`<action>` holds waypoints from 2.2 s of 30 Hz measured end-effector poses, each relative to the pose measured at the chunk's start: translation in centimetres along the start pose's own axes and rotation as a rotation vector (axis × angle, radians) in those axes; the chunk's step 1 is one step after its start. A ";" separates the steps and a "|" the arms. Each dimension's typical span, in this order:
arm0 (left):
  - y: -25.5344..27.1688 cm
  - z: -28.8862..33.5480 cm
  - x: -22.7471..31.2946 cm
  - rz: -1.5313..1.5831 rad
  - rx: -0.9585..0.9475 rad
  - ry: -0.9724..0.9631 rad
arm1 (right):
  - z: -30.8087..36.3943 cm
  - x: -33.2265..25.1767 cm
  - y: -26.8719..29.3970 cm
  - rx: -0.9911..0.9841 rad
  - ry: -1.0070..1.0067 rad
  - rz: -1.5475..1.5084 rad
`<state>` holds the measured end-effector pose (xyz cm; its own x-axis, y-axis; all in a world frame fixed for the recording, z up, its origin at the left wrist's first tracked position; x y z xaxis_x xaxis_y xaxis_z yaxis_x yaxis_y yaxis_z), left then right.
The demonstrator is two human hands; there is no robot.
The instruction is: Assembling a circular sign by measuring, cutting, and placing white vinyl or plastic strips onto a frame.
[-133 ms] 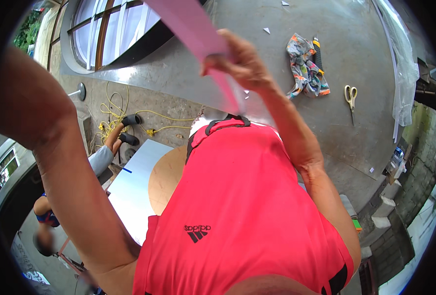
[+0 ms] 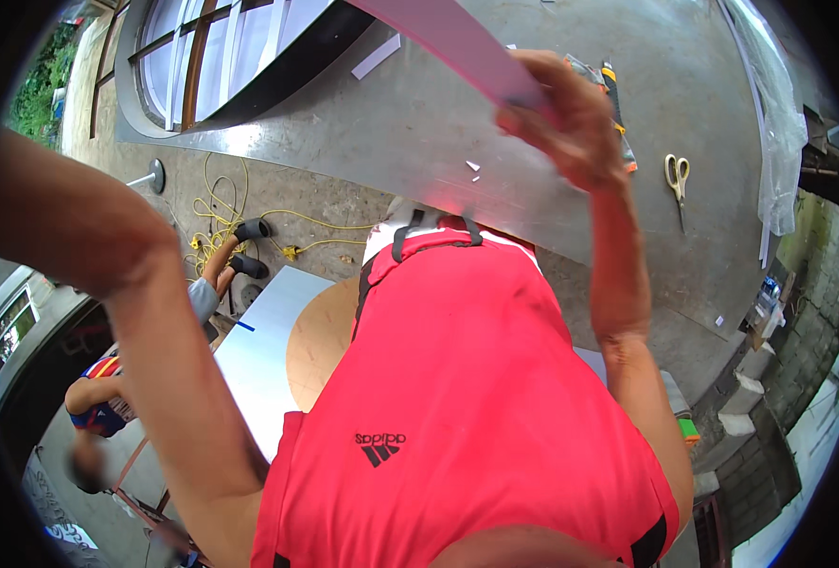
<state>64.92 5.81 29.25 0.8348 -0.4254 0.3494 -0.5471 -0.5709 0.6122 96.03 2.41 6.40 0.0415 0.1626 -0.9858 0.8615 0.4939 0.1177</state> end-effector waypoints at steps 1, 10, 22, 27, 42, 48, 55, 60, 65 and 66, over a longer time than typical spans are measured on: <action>1.5 1.7 -0.9 -0.078 0.076 -0.005 | 1.5 -0.4 1.8 0.027 -0.019 0.081; -9.6 38.8 -11.2 0.930 0.706 1.431 | 18.1 9.4 0.9 -0.228 -0.014 1.140; -18.1 49.7 -14.2 0.831 0.412 1.582 | 24.0 19.5 2.1 -0.104 -0.287 1.256; -14.4 49.5 -15.2 0.266 0.307 1.437 | 23.6 19.2 1.3 -0.114 -0.275 1.253; -16.0 47.6 -17.2 0.326 -0.083 1.137 | 24.8 18.2 2.8 0.078 -0.272 1.253; -15.6 47.8 -17.7 0.251 -0.150 1.149 | 25.7 18.4 3.1 0.103 -0.299 1.224; -15.7 47.8 -18.0 0.186 -0.169 1.125 | 31.2 17.3 9.7 0.210 -0.398 1.371; -15.9 48.5 -18.8 0.147 -0.192 1.172 | 33.9 18.1 12.5 0.186 -0.306 1.322; -16.2 48.2 -19.2 0.071 -0.238 1.196 | 34.8 18.7 14.3 0.209 -0.209 1.199; -16.5 47.6 -19.0 0.070 -0.257 1.136 | 35.0 18.9 14.6 0.211 -0.217 1.191</action>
<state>55.14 -10.10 -21.24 0.4488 0.4968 0.7428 -0.6744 -0.3570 0.6463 127.12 -17.18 -14.72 0.9242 0.2622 -0.2776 0.2922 -0.0175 0.9562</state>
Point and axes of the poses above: each hand's wrist, its own z-axis away from the middle knuckle, its own y-axis out of the back of the hand, x = y × z, the point moved 9 cm from there along -z, towards the middle knuckle, and after that the axes turned 6 degrees about z, right-handed, at the moved point
